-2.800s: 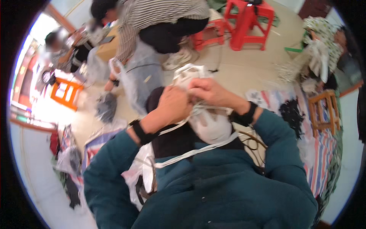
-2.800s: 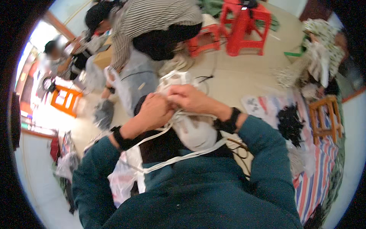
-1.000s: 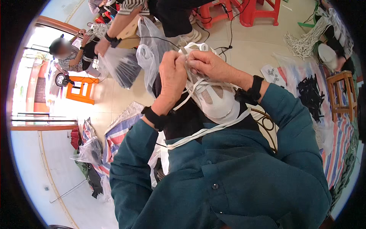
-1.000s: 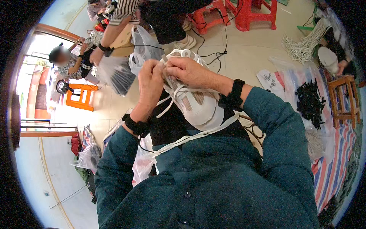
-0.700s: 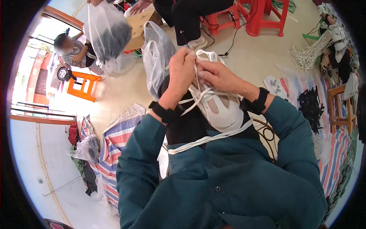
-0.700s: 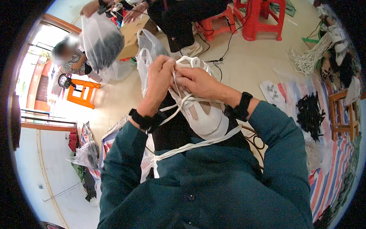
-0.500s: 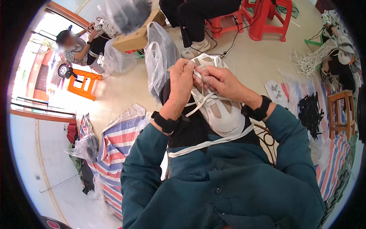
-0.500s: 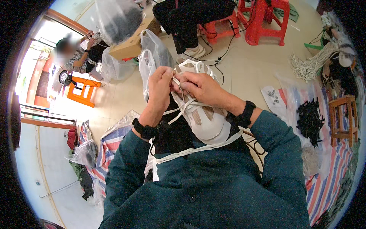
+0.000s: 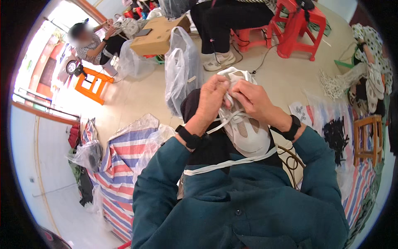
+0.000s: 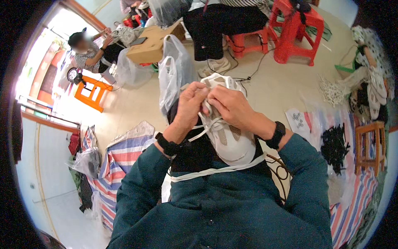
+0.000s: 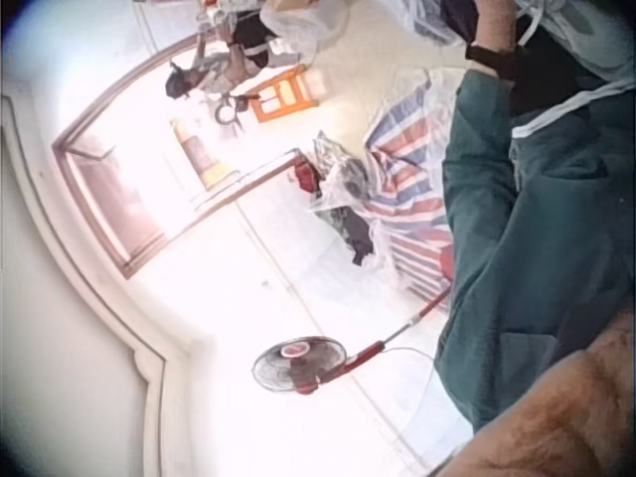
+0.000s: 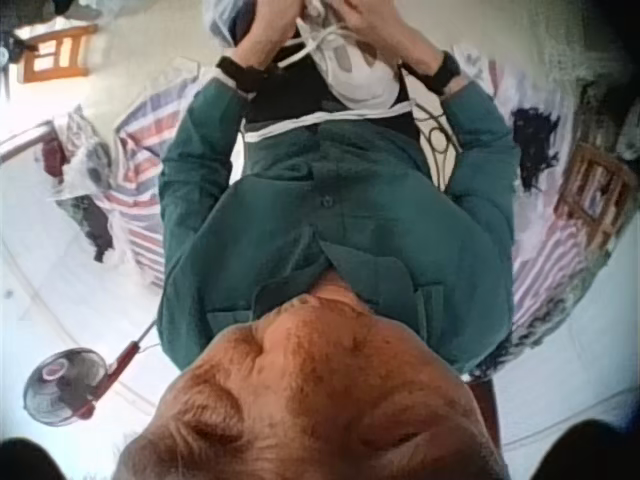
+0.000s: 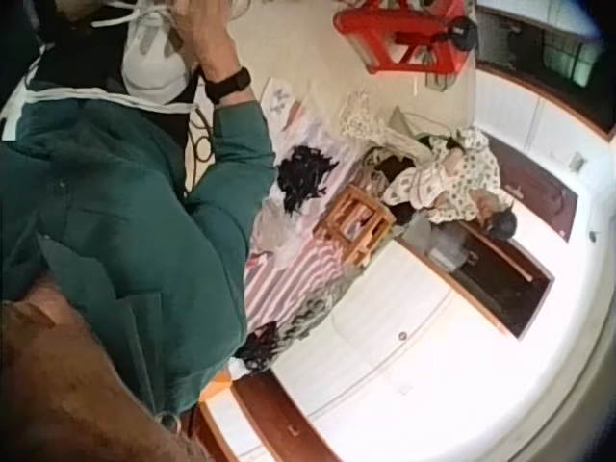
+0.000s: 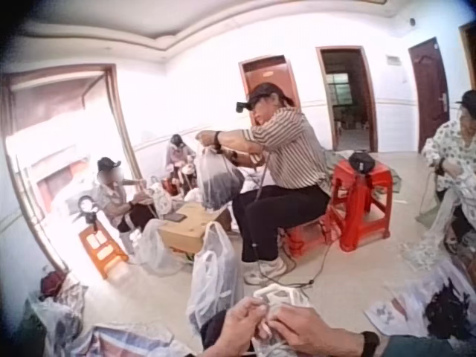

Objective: Lace a white athletic shoe while seated.

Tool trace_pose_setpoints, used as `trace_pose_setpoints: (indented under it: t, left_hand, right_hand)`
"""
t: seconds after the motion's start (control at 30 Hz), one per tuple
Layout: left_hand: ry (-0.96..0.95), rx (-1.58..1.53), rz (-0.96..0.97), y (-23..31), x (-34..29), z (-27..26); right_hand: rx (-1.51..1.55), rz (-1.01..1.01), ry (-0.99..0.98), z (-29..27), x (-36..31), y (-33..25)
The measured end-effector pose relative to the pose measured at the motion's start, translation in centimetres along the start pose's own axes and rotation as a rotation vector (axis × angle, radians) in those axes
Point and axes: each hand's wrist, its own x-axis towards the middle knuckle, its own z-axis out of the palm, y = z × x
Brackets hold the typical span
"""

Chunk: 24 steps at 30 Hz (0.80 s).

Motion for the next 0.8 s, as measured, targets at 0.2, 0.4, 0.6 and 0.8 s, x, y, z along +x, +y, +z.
trace_pose_setpoints:
  t: [0.2,0.4,0.6,0.8]
  left_hand:
    - [-0.008,0.22,-0.013,-0.4,0.0,1.9]
    - [-0.109,-0.052,-0.163,1.2,-1.0,-0.5]
    - [-0.215,-0.207,-0.125,1.4,-1.2,-1.4]
    - [-0.142,-0.072,-0.048,2.7,-0.7,-1.0]
  right_hand:
    - [0.01,-0.861,-0.169,4.9,0.8,-10.8]
    - [-0.228,-0.444,-0.29,4.7,5.2,-6.8]
    - [0.334,0.358,-0.139,-2.1,4.0,-0.4]
    - [0.517,0.474,-0.102,-3.3,2.5,0.6]
